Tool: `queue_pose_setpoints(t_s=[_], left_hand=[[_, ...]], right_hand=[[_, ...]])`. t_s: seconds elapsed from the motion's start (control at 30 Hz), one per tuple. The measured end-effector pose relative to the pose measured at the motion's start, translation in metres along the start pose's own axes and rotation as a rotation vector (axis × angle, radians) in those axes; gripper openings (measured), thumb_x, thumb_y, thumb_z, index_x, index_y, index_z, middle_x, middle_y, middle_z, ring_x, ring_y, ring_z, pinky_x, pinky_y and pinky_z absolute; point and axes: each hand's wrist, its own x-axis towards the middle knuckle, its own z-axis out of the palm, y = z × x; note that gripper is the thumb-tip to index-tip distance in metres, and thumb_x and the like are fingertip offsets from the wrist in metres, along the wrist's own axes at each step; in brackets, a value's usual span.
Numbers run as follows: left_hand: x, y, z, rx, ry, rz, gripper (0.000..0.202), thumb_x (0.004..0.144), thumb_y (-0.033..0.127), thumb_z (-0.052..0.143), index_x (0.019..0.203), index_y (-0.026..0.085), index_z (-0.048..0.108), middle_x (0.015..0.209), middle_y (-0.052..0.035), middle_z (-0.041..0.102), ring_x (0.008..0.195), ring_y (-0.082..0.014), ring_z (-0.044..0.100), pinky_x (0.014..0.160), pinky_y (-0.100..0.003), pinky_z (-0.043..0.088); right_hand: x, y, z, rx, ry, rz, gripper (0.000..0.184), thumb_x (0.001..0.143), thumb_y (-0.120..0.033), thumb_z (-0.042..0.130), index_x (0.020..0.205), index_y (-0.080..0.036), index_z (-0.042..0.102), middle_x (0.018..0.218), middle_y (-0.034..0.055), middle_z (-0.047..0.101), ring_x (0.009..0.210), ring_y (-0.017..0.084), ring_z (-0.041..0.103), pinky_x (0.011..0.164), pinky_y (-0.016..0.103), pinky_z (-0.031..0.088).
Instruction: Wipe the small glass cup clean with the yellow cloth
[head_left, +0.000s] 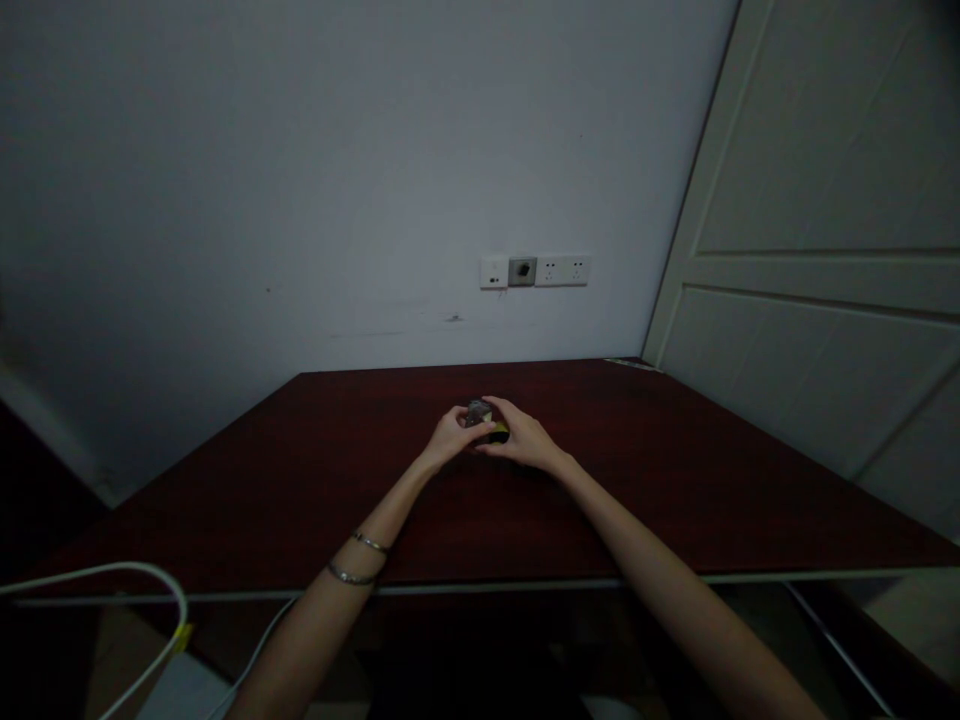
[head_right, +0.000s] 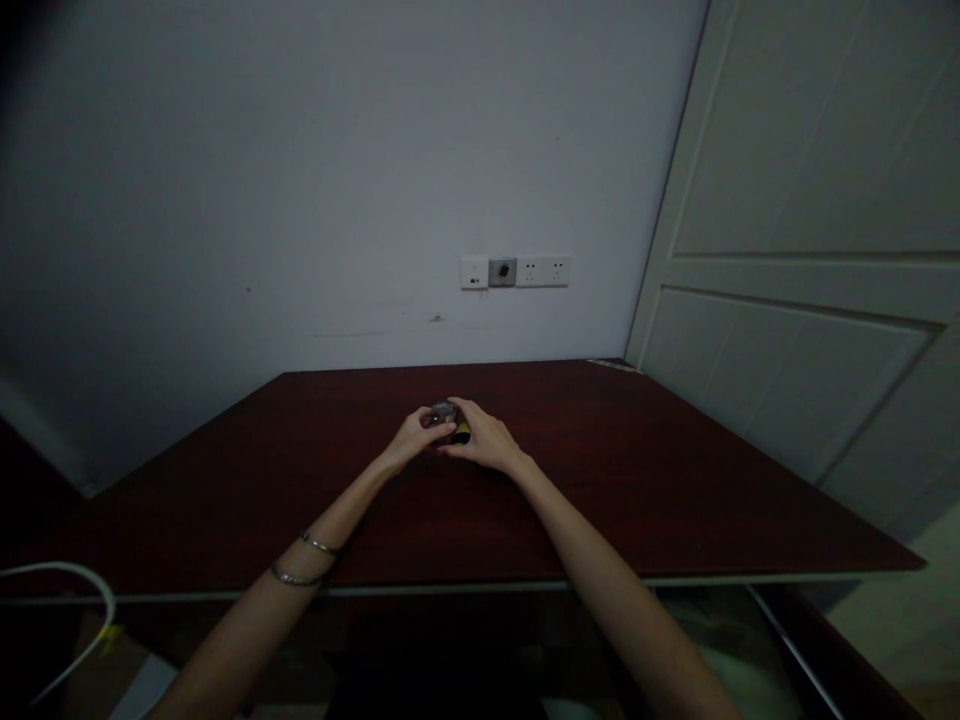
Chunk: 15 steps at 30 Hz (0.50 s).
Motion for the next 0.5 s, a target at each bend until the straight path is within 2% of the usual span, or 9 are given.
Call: queue_pose_setpoints(t_s=[0.1, 0.2, 0.33, 0.4, 0.5], left_hand=[[-0.002, 0.005, -0.002, 0.02, -0.054, 0.004, 0.051, 0.058, 0.042, 0.074, 0.094, 0.01, 0.057, 0.085, -0.0082, 0.062, 0.074, -0.0164, 0.059, 0.059, -0.026, 0.049], [-0.002, 0.009, -0.009, -0.002, -0.195, 0.008, 0.054, 0.062, 0.043, 0.07, 0.103, 0.012, 0.055, 0.091, -0.0091, 0.062, 0.078, -0.0179, 0.06, 0.058, -0.026, 0.049], [0.002, 0.007, -0.018, -0.011, -0.343, 0.112, 0.071, 0.057, 0.035, 0.075, 0.119, 0.014, 0.047, 0.101, -0.0113, 0.06, 0.087, -0.0195, 0.059, 0.07, -0.029, 0.049], [0.003, 0.004, -0.02, 0.012, -0.357, 0.155, 0.086, 0.052, 0.03, 0.078, 0.127, 0.015, 0.038, 0.111, -0.0142, 0.055, 0.09, -0.0199, 0.058, 0.075, -0.031, 0.049], [0.002, 0.003, -0.02, 0.059, -0.317, 0.175, 0.101, 0.046, 0.024, 0.081, 0.133, 0.018, 0.03, 0.123, -0.0179, 0.046, 0.093, -0.0215, 0.057, 0.078, -0.036, 0.048]], right_hand=[[0.002, 0.001, -0.002, 0.007, 0.014, -0.008, 0.08, 0.059, -0.043, 0.071, 0.129, -0.025, 0.038, 0.127, 0.0086, 0.049, 0.113, 0.025, 0.049, 0.094, 0.041, 0.039], [0.004, 0.003, -0.005, 0.078, 0.048, 0.011, 0.076, 0.056, -0.041, 0.073, 0.125, -0.024, 0.044, 0.124, 0.0088, 0.052, 0.112, 0.024, 0.051, 0.095, 0.04, 0.038], [0.006, 0.004, -0.008, 0.336, 0.055, 0.135, 0.07, 0.056, -0.035, 0.075, 0.119, -0.019, 0.049, 0.107, 0.008, 0.062, 0.094, 0.021, 0.06, 0.087, 0.037, 0.045], [0.007, 0.003, -0.009, 0.453, 0.038, 0.228, 0.067, 0.056, -0.034, 0.075, 0.116, -0.017, 0.052, 0.1, 0.0079, 0.065, 0.088, 0.02, 0.062, 0.081, 0.035, 0.048], [0.008, 0.001, -0.01, 0.602, -0.031, 0.335, 0.055, 0.059, -0.036, 0.073, 0.108, -0.015, 0.059, 0.095, 0.0082, 0.067, 0.086, 0.02, 0.063, 0.077, 0.033, 0.049]])
